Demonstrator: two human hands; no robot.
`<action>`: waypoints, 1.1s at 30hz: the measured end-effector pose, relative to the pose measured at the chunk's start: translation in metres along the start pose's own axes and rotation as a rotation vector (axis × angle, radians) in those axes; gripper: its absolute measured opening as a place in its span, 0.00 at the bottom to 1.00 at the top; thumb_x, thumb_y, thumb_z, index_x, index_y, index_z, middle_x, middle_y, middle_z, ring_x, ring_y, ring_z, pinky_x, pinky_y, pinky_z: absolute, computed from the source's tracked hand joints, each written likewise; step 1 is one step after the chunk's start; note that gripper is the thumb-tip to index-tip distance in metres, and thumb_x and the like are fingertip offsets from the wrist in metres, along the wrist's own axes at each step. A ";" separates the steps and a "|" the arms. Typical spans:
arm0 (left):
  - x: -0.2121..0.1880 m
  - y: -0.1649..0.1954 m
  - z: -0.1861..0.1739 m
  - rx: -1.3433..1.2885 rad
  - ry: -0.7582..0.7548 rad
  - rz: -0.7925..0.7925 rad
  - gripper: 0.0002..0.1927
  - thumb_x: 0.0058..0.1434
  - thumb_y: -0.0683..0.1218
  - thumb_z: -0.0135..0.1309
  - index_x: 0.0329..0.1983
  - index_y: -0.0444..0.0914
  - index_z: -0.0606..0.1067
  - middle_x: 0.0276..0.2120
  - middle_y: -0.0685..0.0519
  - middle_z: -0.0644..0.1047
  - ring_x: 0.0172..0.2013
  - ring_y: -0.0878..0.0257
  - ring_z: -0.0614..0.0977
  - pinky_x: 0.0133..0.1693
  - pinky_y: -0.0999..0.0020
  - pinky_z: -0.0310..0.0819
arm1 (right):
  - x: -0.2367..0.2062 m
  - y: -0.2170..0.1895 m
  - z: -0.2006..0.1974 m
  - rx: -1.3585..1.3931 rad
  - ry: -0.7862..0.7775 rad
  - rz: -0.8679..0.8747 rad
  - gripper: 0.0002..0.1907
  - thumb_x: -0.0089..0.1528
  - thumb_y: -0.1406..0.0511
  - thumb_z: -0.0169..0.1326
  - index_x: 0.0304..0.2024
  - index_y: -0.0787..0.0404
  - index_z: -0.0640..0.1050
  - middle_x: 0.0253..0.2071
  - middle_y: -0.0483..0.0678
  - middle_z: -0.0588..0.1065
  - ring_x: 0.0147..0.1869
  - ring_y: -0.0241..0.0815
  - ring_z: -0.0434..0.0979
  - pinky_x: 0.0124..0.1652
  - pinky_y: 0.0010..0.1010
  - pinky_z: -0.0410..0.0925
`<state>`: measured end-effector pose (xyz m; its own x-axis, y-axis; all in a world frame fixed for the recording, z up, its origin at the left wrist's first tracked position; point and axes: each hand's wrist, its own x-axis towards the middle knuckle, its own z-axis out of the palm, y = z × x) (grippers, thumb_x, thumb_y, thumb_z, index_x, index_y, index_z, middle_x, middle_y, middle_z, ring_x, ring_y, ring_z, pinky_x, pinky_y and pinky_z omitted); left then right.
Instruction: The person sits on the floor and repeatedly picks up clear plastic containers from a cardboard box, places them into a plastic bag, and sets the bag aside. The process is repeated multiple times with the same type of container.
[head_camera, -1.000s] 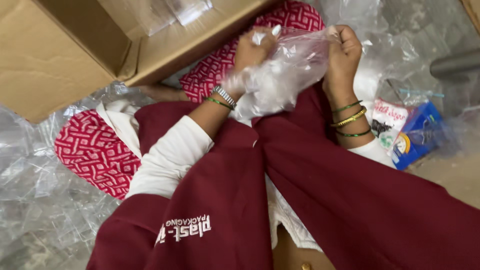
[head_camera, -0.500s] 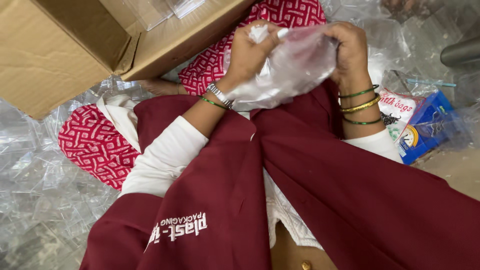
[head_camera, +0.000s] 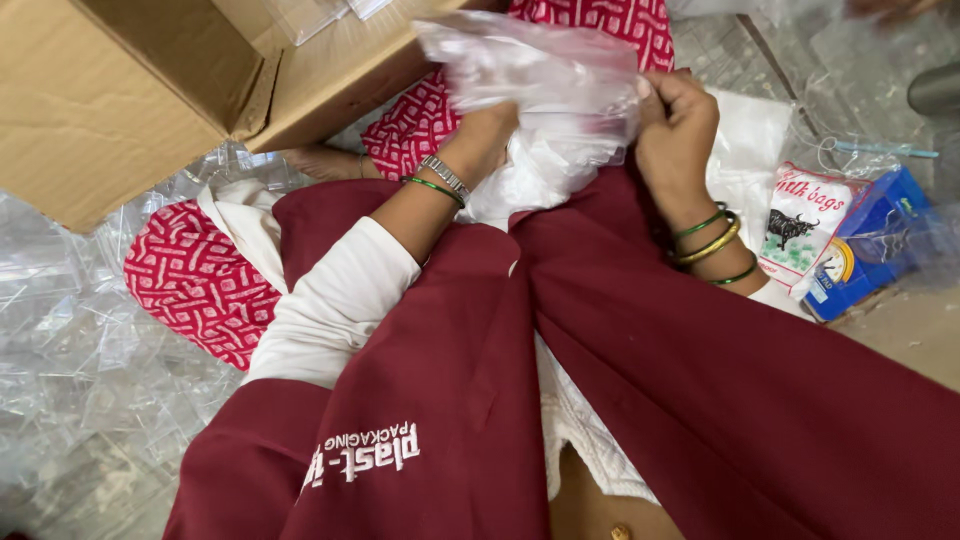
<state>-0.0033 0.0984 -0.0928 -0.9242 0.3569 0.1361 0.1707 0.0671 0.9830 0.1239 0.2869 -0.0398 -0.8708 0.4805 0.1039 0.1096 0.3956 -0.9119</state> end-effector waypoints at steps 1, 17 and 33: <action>-0.001 0.006 -0.003 -0.009 -0.016 0.008 0.06 0.67 0.41 0.61 0.43 0.33 0.78 0.33 0.49 0.81 0.32 0.63 0.80 0.36 0.67 0.77 | 0.002 -0.002 0.001 -0.101 0.043 -0.175 0.08 0.72 0.72 0.56 0.49 0.72 0.82 0.45 0.54 0.75 0.46 0.41 0.74 0.47 0.32 0.69; 0.032 -0.013 0.025 0.160 0.239 0.173 0.07 0.63 0.43 0.59 0.40 0.36 0.75 0.30 0.46 0.81 0.32 0.57 0.86 0.37 0.63 0.79 | -0.008 -0.038 0.001 1.111 -0.511 0.425 0.28 0.68 0.57 0.49 0.64 0.69 0.70 0.58 0.55 0.75 0.60 0.46 0.77 0.61 0.37 0.71; 0.013 0.041 -0.083 -0.313 0.132 -0.032 0.15 0.57 0.34 0.59 0.47 0.36 0.73 0.40 0.56 0.81 0.38 0.70 0.81 0.40 0.74 0.78 | 0.156 0.135 -0.069 0.833 0.360 0.270 0.26 0.67 0.62 0.54 0.64 0.56 0.61 0.65 0.61 0.65 0.51 0.64 0.79 0.32 0.47 0.76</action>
<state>-0.0372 0.0285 -0.0408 -0.9671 0.2344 0.0990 0.0465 -0.2198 0.9744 0.0364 0.4696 -0.1196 -0.6509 0.7415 -0.1628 -0.2125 -0.3838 -0.8986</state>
